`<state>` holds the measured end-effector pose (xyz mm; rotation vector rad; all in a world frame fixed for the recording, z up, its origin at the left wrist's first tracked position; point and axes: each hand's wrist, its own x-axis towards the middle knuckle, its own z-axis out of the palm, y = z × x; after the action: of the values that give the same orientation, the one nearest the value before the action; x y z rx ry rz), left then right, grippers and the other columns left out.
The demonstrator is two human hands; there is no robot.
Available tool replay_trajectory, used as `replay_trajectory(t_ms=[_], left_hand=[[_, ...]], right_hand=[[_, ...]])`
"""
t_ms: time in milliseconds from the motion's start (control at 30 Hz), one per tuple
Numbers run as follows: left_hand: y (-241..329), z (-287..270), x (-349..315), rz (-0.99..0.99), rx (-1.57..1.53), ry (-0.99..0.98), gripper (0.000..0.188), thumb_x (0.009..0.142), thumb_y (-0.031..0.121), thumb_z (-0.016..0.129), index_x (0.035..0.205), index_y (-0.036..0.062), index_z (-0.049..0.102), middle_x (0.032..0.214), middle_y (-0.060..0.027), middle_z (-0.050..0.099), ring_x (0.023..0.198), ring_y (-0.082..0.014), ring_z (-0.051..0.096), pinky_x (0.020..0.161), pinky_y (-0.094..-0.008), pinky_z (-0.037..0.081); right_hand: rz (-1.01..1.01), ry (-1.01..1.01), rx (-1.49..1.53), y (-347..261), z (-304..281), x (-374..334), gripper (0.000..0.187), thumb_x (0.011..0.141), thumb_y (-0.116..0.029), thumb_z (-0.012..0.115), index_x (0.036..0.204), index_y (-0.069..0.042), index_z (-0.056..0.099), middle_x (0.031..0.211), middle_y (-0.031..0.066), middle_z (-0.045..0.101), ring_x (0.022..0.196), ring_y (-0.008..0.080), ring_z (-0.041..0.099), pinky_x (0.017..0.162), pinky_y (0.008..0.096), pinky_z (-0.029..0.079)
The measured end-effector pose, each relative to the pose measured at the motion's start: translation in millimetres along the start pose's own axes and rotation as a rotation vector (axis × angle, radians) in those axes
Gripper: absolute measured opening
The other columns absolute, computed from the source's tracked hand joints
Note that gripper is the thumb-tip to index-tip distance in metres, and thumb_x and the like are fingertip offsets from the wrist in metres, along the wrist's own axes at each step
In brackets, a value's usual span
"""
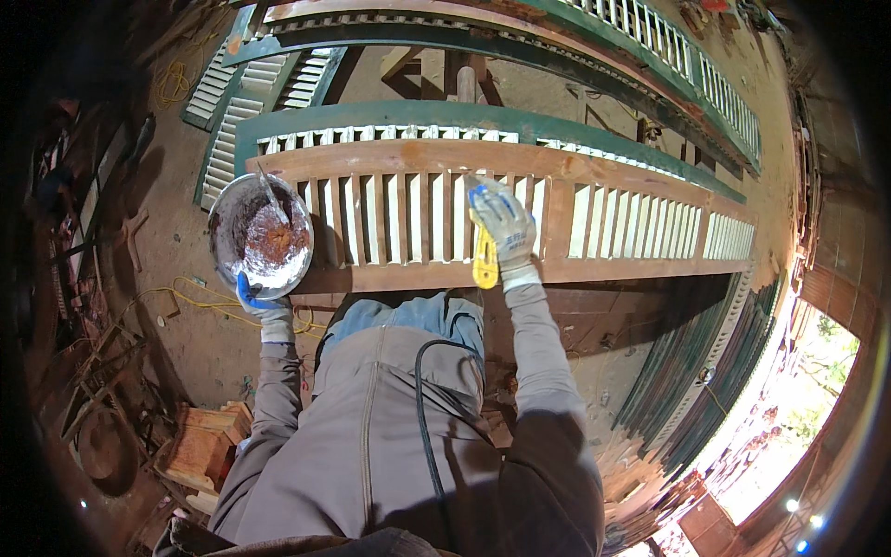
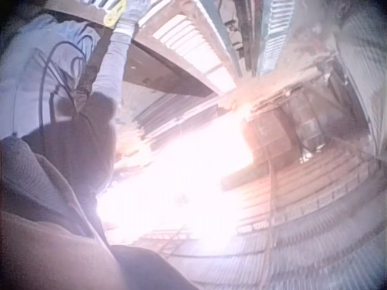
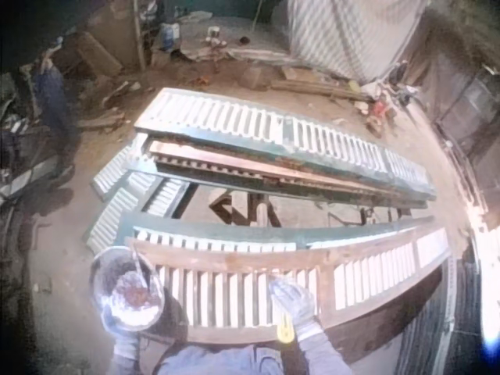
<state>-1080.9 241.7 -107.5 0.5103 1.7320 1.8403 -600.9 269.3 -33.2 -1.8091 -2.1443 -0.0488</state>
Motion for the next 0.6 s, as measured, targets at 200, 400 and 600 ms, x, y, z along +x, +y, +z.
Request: replay_trajectory(t_ms=[200, 400, 600], left_hand=[[1.2, -4.2, 7.4, -0.119, -0.075, 0.023, 0.037, 0.098, 0.031, 0.051, 0.125, 0.007, 0.06, 0.134, -0.0136, 0.053, 0.119, -0.0314, 0.054, 0.103, -0.05, 0.046], [10.5, 2.6, 8.5, -0.2, -0.16, 0.082, 0.04, 0.095, 0.033, 0.053, 0.123, 0.0051, 0.061, 0.132, -0.0158, 0.056, 0.116, -0.0311, 0.057, 0.101, -0.0493, 0.047], [-3.9, -13.8, 17.8, -0.01, 0.012, 0.072, 0.037, 0.096, 0.031, 0.052, 0.123, 0.0068, 0.062, 0.127, -0.0148, 0.061, 0.113, -0.0322, 0.059, 0.099, -0.0487, 0.049]], right_hand=[[-0.19, -0.11, -0.099, 33.8, 1.9, 11.0, 0.038, 0.084, -0.019, 0.055, 0.12, -0.022, 0.065, 0.125, -0.0021, 0.063, 0.114, 0.0197, 0.058, 0.089, 0.0346, 0.05], [-0.236, -0.174, -0.027, 39.8, -6.4, 11.5, 0.038, 0.084, -0.019, 0.056, 0.12, -0.023, 0.066, 0.124, -0.0041, 0.064, 0.114, 0.0191, 0.058, 0.09, 0.0354, 0.049], [-0.264, -0.094, 0.017, 44.0, -18.9, 32.2, 0.031, 0.078, -0.024, 0.066, 0.108, -0.025, 0.071, 0.114, -0.0046, 0.069, 0.111, 0.0212, 0.061, 0.091, 0.0367, 0.05]])
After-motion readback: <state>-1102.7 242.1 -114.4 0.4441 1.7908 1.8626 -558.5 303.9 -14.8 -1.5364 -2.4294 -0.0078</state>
